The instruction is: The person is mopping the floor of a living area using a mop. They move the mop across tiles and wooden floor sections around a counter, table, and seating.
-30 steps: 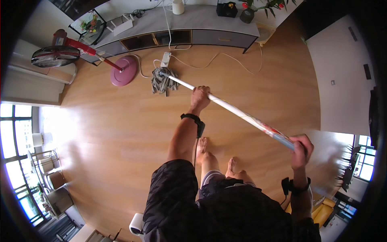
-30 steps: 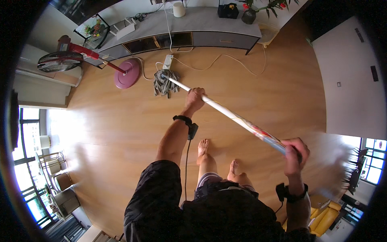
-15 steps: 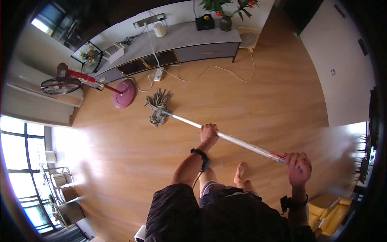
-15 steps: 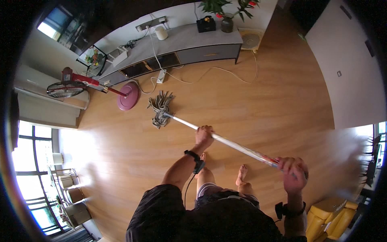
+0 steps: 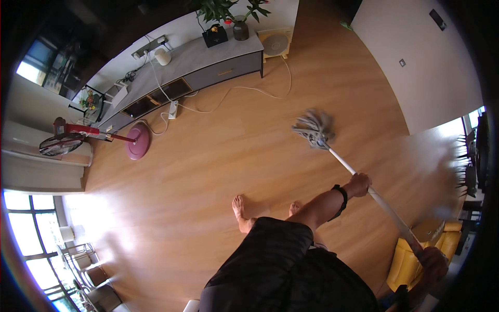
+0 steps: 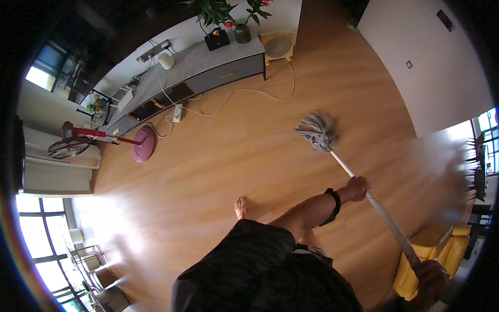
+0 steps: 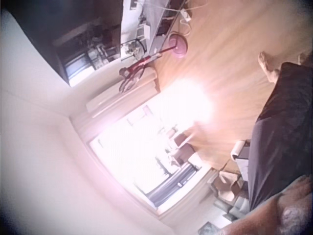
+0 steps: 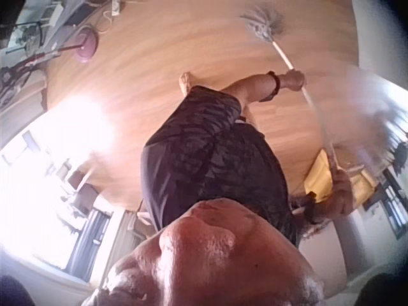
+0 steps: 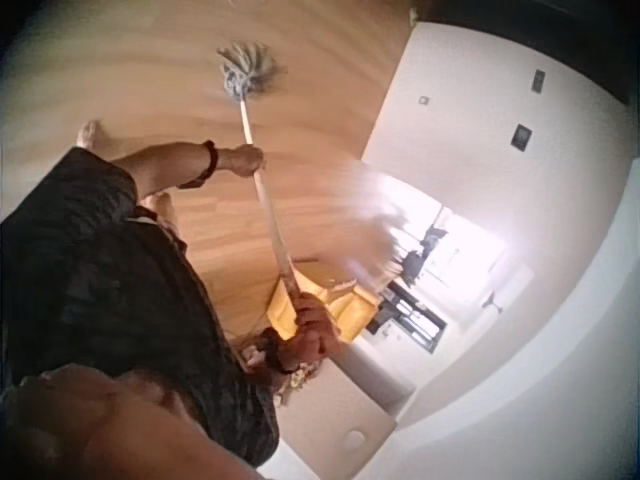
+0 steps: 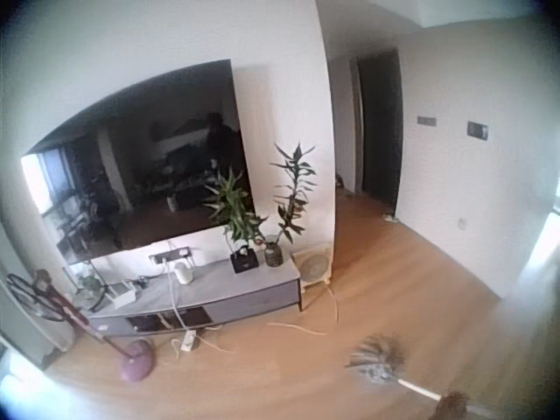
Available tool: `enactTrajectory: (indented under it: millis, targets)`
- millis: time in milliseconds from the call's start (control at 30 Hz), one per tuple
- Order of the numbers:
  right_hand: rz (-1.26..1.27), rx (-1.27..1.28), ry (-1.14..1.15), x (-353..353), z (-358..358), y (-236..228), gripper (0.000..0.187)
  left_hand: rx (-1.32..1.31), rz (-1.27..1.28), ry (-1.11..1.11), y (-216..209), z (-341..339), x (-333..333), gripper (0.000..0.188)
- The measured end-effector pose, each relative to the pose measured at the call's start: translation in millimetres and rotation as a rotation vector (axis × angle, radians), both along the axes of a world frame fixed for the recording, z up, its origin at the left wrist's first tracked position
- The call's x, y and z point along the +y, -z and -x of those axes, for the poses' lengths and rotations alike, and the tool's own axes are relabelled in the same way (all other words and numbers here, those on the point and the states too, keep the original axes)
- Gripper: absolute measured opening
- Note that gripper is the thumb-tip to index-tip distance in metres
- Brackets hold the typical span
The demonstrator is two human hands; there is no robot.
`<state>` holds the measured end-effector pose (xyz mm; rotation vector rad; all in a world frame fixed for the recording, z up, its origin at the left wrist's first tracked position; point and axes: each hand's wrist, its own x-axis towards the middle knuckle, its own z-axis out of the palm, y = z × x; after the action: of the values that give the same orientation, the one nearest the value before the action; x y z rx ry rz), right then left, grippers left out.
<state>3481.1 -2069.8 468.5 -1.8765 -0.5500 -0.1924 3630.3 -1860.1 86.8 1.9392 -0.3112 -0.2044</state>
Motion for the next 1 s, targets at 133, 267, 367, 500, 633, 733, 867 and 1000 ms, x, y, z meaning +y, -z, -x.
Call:
enactTrajectory:
  millis: [133,267,367,500,633,733,867,1000]
  targets:
    - [-0.044,-0.007,0.021,30,-6,9,0.020,-0.007,0.005,-0.014,-14,12,16,0.014]
    - [-0.181,0.098,-0.069,74,-44,30,0.019,0.041,-0.170,0.009,-53,48,88,0.011]
    - [-0.291,0.240,-0.211,141,-77,51,0.019,0.186,-0.279,-0.138,-58,93,162,0.013]
    - [-0.450,0.542,-0.427,265,-103,116,0.018,0.377,-0.465,-0.632,26,193,302,0.023]
    - [-0.560,0.989,-0.455,400,-53,237,0.019,0.485,-0.550,-1.110,112,337,457,0.015]
    - [-0.473,1.079,-0.640,492,27,270,0.021,0.497,-0.613,-1.260,132,446,528,0.013]
    - [-0.197,1.014,-0.845,511,63,264,0.024,0.464,-0.741,-1.165,125,499,542,0.008]
    - [-0.398,1.077,-0.829,469,26,261,0.022,0.507,-0.645,-1.183,125,459,505,0.012]
